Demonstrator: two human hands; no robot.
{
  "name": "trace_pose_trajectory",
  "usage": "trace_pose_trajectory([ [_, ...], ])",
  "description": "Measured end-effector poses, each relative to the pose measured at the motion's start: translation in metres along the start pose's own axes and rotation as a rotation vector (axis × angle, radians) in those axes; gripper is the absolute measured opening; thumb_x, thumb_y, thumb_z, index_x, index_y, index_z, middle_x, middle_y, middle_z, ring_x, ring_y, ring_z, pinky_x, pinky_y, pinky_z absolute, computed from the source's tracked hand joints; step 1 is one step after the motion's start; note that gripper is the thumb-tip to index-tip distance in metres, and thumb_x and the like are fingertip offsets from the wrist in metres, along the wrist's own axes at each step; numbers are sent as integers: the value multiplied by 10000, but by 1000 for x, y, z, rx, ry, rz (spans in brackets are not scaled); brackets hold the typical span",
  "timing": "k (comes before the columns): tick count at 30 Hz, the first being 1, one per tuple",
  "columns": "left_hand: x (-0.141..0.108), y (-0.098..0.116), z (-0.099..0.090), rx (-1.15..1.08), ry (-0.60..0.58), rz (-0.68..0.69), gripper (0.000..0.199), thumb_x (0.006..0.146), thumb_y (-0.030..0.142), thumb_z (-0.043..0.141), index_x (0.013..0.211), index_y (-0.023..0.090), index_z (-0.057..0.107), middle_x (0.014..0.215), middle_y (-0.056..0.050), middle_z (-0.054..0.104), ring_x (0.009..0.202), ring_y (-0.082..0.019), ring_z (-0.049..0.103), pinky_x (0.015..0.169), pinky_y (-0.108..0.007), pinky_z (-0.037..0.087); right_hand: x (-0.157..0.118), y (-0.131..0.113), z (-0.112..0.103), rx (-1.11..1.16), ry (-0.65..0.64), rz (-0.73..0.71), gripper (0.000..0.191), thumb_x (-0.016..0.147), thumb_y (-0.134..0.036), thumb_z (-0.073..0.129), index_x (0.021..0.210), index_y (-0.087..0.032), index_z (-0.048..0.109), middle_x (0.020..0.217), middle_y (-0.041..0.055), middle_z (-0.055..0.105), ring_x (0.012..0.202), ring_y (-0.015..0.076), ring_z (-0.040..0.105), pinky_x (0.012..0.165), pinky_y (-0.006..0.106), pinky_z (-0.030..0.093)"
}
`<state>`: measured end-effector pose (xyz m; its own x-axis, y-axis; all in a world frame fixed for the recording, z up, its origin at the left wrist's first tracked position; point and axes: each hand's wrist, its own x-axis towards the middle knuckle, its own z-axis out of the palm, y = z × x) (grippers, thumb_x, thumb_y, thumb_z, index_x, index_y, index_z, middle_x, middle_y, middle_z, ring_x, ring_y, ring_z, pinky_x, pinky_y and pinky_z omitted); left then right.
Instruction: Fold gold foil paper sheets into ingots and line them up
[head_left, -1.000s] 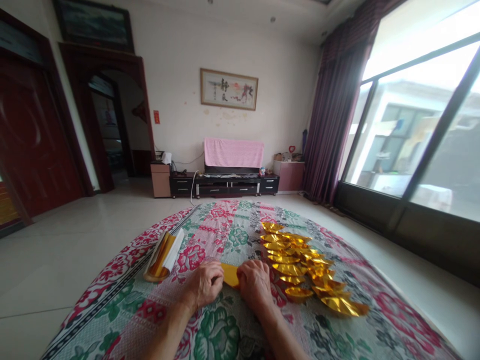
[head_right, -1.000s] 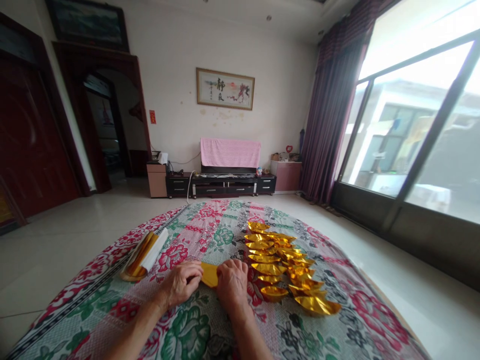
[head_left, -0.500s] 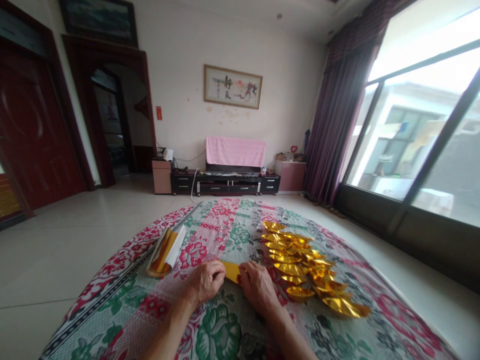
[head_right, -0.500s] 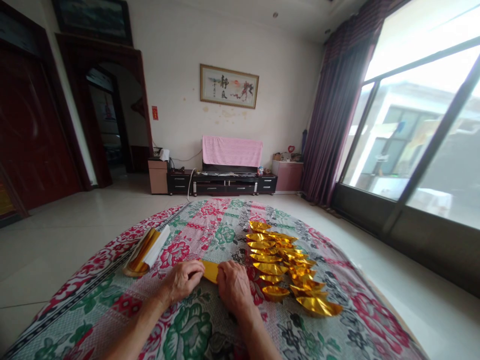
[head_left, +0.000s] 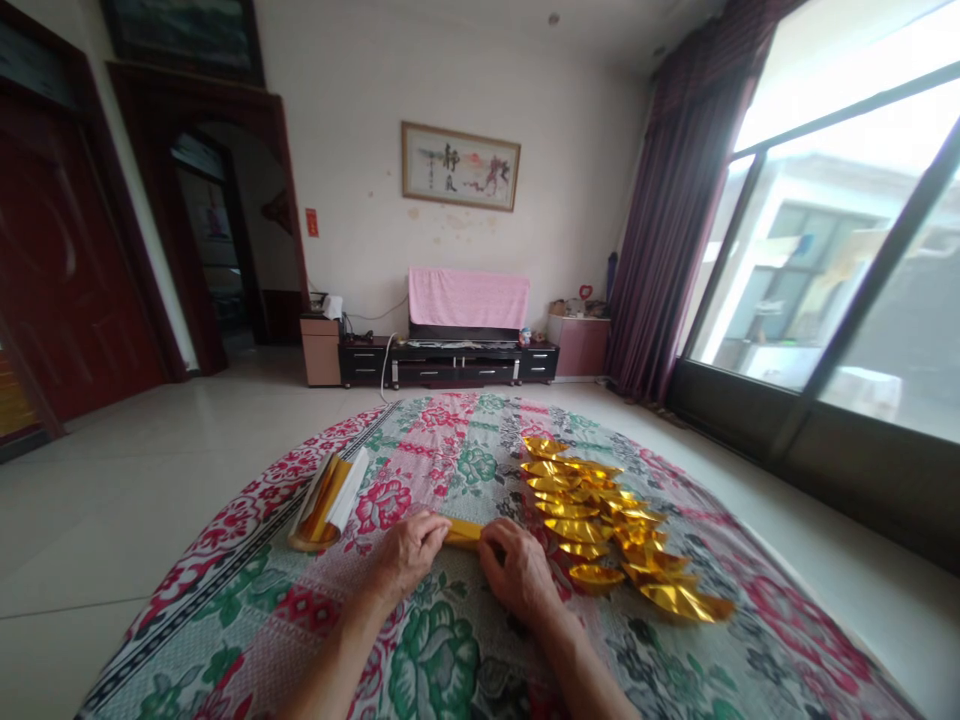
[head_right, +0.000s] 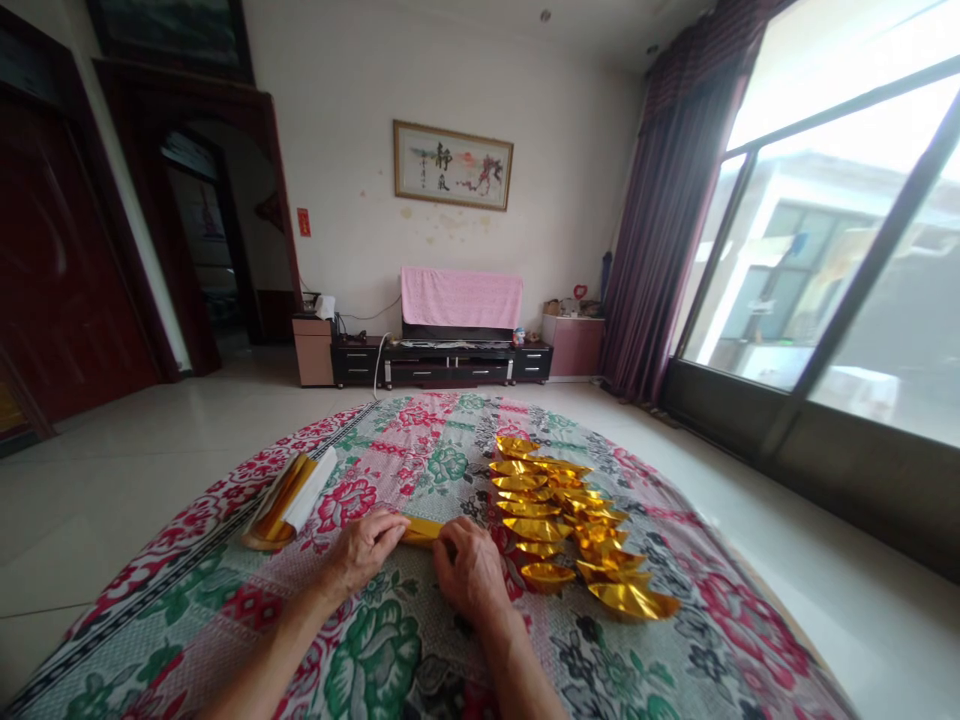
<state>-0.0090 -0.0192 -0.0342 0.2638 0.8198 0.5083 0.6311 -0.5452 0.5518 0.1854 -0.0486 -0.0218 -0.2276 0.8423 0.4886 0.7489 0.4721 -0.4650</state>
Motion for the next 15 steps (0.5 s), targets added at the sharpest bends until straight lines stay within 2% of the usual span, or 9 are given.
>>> trace_pose_trajectory([
  [3, 2, 1, -1, -16, 3, -53, 238, 818, 253, 472, 932, 201, 674, 857, -38, 699, 790, -135, 645, 746, -223, 498, 1, 3, 3, -4, 16, 36, 174, 831, -202, 451, 745, -179, 601, 778, 18, 597, 716, 112, 544, 676, 194, 364],
  [8, 12, 2, -11, -35, -90, -130, 276, 750, 229, 522, 979, 210, 675, 937, -26, 709, 837, -143, 651, 779, -224, 495, 4, 5, 6, -32, 35, 74, 199, 838, -215, 449, 715, -180, 601, 753, 11, 590, 682, 103, 539, 648, 185, 354],
  [12, 19, 0, -14, 69, -125, -148, 289, 759, 232, 497, 980, 236, 683, 801, -5, 719, 728, -135, 647, 730, -219, 483, 9, 4, 8, -76, 43, 119, 202, 831, -216, 465, 697, -181, 611, 727, 5, 587, 672, 102, 542, 630, 190, 338],
  [15, 20, 0, -13, 171, -109, -132, 287, 768, 228, 487, 985, 244, 674, 765, -7, 702, 725, -141, 629, 724, -230, 460, 13, 2, 9, -108, 44, 154, 196, 821, -210, 477, 685, -186, 616, 726, 2, 593, 676, 104, 547, 626, 196, 329],
])
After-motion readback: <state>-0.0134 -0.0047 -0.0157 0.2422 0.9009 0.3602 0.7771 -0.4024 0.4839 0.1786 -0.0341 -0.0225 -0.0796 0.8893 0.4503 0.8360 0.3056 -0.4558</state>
